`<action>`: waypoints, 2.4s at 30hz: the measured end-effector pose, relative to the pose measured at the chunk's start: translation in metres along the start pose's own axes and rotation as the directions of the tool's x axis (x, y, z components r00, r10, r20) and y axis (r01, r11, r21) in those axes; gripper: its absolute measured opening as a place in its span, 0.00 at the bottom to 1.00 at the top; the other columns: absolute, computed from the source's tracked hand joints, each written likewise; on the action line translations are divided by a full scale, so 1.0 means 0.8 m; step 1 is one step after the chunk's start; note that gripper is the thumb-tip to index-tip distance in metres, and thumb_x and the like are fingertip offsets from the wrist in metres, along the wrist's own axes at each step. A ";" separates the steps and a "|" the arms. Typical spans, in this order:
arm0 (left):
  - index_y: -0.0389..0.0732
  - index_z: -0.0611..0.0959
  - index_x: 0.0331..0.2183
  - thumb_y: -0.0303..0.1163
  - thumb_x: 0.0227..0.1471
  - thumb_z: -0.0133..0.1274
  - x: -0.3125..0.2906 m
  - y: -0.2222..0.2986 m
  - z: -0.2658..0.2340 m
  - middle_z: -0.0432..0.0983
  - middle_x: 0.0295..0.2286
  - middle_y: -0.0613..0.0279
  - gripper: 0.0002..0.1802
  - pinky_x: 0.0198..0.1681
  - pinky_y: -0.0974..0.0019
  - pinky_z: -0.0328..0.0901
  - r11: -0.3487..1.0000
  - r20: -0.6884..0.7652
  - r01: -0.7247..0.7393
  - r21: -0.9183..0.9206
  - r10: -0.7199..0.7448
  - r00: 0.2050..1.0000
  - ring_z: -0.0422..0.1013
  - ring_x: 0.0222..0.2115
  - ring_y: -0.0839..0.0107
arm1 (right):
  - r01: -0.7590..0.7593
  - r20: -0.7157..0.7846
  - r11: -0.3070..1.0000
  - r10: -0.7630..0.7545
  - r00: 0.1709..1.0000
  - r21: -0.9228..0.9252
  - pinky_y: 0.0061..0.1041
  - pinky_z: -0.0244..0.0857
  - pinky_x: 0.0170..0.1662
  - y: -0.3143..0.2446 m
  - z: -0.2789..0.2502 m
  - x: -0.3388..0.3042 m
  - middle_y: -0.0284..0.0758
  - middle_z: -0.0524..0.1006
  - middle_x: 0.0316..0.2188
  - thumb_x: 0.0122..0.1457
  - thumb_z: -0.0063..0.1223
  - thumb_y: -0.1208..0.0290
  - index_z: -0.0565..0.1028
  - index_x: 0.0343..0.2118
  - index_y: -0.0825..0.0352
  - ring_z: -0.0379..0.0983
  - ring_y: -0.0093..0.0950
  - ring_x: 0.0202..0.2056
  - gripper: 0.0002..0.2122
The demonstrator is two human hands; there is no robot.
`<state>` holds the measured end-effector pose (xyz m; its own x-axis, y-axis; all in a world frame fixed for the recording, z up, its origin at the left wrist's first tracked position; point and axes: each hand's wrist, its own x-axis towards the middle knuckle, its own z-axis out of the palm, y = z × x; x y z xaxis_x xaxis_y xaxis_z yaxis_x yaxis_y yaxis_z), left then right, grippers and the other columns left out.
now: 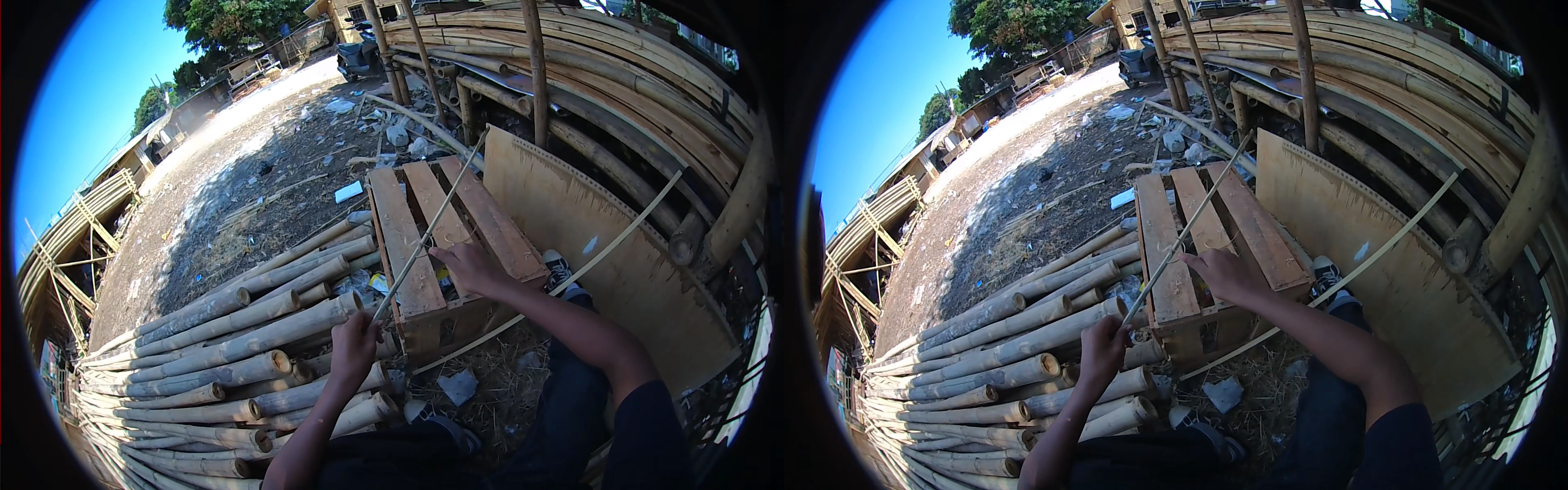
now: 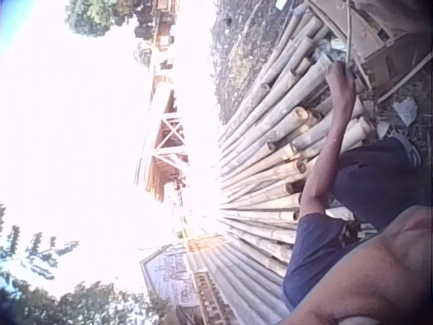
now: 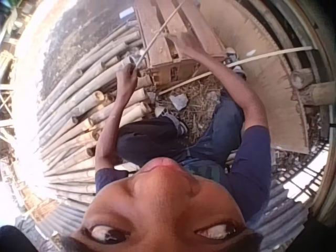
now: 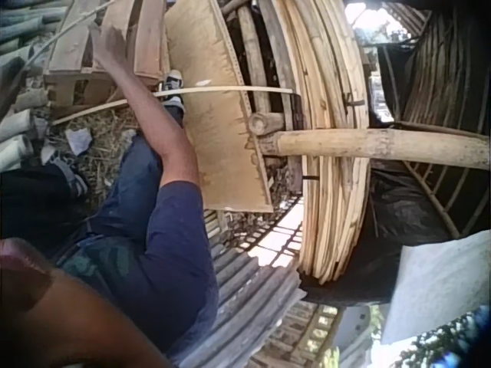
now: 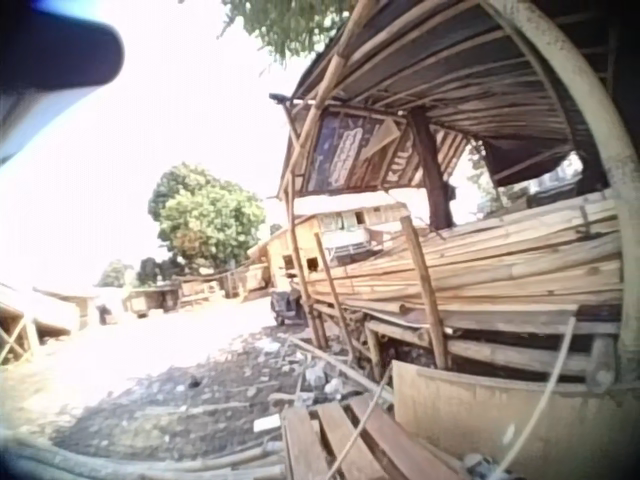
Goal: Using a small knife to scrape and thin a long strip of bamboo.
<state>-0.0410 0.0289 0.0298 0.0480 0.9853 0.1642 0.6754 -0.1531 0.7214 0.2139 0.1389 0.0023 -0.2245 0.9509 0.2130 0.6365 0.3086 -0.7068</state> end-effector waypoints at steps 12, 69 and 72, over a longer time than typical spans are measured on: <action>0.32 0.76 0.27 0.29 0.54 0.52 0.002 0.009 0.006 0.76 0.17 0.61 0.09 0.14 0.72 0.60 0.955 0.091 0.169 -0.244 -0.151 0.984 0.67 0.12 0.80 | 0.005 0.139 0.971 -0.040 0.989 0.240 0.32 0.57 0.23 -0.001 0.015 -0.020 0.35 0.63 0.09 0.60 0.43 0.43 0.69 0.16 0.70 0.63 0.29 0.15 0.30; 0.34 0.76 0.25 0.29 0.54 0.53 -0.002 -0.009 0.025 0.73 0.14 0.62 0.10 0.14 0.71 0.58 0.980 -0.149 -0.193 -0.053 0.183 0.972 0.66 0.10 0.78 | 0.213 0.269 0.976 -0.217 0.938 0.044 0.42 0.62 0.27 -0.063 0.037 -0.048 0.44 0.67 0.11 0.63 0.37 0.45 0.71 0.18 0.72 0.69 0.43 0.17 0.30; 0.32 0.75 0.26 0.28 0.53 0.53 -0.003 0.008 0.018 0.75 0.18 0.52 0.09 0.24 0.62 0.65 0.995 -0.114 -0.099 0.032 0.102 0.988 0.75 0.19 0.62 | 0.122 0.268 0.984 -0.153 0.951 0.126 0.43 0.63 0.27 -0.062 0.047 -0.044 0.44 0.68 0.11 0.63 0.36 0.45 0.71 0.18 0.72 0.70 0.44 0.18 0.31</action>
<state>-0.0266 0.0264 0.0243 0.0326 0.9494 0.3125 0.6903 -0.2475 0.6798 0.1628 0.0891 0.0047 -0.5087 0.8512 0.1295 0.5058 0.4172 -0.7551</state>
